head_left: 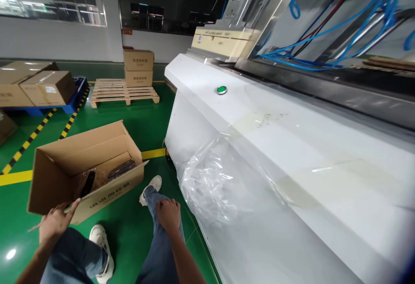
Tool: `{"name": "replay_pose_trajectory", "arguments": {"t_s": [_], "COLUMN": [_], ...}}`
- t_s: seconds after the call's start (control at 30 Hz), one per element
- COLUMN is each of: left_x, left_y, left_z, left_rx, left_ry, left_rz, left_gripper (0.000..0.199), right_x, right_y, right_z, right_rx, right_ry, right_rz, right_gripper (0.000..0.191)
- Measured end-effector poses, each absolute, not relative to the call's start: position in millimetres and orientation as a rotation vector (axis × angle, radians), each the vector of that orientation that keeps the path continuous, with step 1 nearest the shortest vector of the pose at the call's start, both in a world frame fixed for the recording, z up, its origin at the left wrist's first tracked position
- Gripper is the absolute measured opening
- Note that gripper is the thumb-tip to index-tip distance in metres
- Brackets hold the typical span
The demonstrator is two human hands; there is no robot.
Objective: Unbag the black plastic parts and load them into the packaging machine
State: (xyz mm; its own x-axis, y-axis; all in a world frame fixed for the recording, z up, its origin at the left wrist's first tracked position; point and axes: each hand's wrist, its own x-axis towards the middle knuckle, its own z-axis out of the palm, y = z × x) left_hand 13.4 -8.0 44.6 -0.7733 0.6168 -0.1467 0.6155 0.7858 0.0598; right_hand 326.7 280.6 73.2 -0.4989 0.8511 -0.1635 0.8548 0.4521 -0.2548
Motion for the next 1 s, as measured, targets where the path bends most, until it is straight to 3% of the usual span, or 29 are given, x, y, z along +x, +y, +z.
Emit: {"name": "replay_pose_trajectory", "arguments": {"t_s": [0.2, 0.4, 0.63, 1.0], "left_x": [21, 20, 19, 20], "left_y": [2, -19, -43, -14], "left_z": [81, 75, 81, 77], "left_rx": [0.956, 0.836, 0.673, 0.378], "left_ry": [2.856, 2.931, 3.068, 3.207], "left_rz": [0.199, 0.194, 0.219, 0.464], "left_gripper": [0.041, 0.056, 0.052, 0.047], "right_x": [318, 301, 297, 313], "right_y": [277, 271, 267, 274], "right_z": [78, 66, 56, 50], "right_rx": [1.533, 1.436, 1.407, 1.412], "right_ry": [2.668, 2.682, 2.713, 2.762], "right_rz": [-0.464, -0.434, -0.41, -0.392], "right_gripper": [0.04, 0.039, 0.039, 0.037]}}
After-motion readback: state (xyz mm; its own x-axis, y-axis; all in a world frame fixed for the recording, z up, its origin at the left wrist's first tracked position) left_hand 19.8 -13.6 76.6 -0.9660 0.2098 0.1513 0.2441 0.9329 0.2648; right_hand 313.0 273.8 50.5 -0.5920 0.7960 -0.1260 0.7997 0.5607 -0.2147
